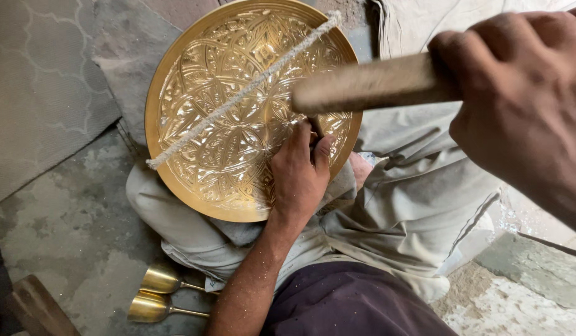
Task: The person sits cross-legged on the floor with an engraved brass tray on their lap. They hold a small punch against the tray's decorative pattern with one hand and strike it with a wooden mallet held in the other hand, working across the design, occasionally repositioning the tray and the punch.
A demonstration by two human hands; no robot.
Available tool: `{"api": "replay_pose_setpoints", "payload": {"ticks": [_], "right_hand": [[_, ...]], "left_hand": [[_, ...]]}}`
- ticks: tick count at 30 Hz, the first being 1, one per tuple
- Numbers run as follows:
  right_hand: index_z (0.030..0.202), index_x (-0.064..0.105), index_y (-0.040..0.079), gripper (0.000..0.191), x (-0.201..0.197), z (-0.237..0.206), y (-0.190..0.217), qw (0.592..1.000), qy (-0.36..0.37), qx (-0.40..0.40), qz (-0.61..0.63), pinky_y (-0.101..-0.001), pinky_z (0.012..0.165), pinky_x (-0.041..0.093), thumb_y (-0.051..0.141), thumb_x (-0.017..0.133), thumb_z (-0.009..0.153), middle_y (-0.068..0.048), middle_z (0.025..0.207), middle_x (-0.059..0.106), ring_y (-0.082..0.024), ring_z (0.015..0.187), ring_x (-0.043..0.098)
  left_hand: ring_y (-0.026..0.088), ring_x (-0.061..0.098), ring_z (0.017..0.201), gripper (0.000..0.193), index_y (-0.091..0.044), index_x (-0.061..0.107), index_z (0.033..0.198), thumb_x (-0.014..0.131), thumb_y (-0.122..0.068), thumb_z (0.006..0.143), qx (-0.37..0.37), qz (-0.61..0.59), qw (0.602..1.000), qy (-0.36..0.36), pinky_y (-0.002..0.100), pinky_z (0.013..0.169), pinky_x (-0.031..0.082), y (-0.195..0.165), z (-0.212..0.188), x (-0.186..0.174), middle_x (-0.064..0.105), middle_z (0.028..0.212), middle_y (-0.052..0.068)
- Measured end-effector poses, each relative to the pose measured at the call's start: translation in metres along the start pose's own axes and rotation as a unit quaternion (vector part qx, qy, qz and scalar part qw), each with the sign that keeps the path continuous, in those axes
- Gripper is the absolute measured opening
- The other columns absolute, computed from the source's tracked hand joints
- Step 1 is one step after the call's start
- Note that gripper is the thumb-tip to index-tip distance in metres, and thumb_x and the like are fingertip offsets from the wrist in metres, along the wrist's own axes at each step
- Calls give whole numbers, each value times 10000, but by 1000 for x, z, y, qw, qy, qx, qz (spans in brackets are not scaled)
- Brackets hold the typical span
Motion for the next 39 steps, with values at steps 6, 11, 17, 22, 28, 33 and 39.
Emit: {"api": "replay_pose_setpoints", "payload": {"ticks": [6,11,17,22,28,33,39], "right_hand": [[1202,673,155,287,1,-1,3,1000,-4,-5,-8,-399,855,533,105,750,931,-65,979,708,-213,858,669],[1385,606,40,403,16,-14,-16,989,1,71,129,-380,893,523,39,716,997,-141,1145,675,-247,987,643],[1269,671,93,301,13,-10,-2,1000,6,14,19,-363,848,539,95,751,979,-125,1054,699,-252,970,668],[1309,710,67,326,7,0,-6,996,20,61,61,-378,857,520,66,747,985,-117,1045,707,-244,941,656],[1282,732,124,305,12,3,5,999,32,-6,-8,-361,846,540,78,751,981,-94,1001,702,-232,923,658],[1213,730,84,314,12,1,1,999,24,14,33,-394,804,556,49,752,902,-124,1076,702,-281,964,673],[1186,722,83,314,11,0,-1,999,6,8,38,-388,832,575,34,766,879,-107,1052,696,-272,979,679]], "left_hand": [[329,721,846,278,-37,560,1159,653,-266,1033,5,-14,1000,-1,455,714,561,1,-1,2,675,959,137],[322,708,831,298,-30,543,1148,618,-308,1071,12,2,1000,16,453,694,550,2,-4,7,640,937,131],[290,738,876,311,-37,554,1172,604,-330,1080,19,-27,999,15,427,721,583,0,-5,7,659,961,114],[309,730,851,299,-21,541,1129,635,-295,1055,-3,3,1000,31,432,689,568,2,-3,9,659,961,137],[304,721,822,287,-20,560,1105,691,-266,1037,-13,5,999,38,441,687,558,5,-1,10,654,930,146],[302,725,868,287,-23,574,1191,666,-249,1037,17,-16,1000,13,427,716,573,-1,-2,7,672,990,134],[284,715,845,277,-30,561,1162,665,-259,1047,11,5,1000,29,422,702,564,1,-3,11,661,950,122]]}}
Point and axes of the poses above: each hand's wrist, its own z-axis towards the middle knuckle, its own x-axis out of the palm, y = z × x, the point moved 8 cm from there along z, towards the middle knuckle
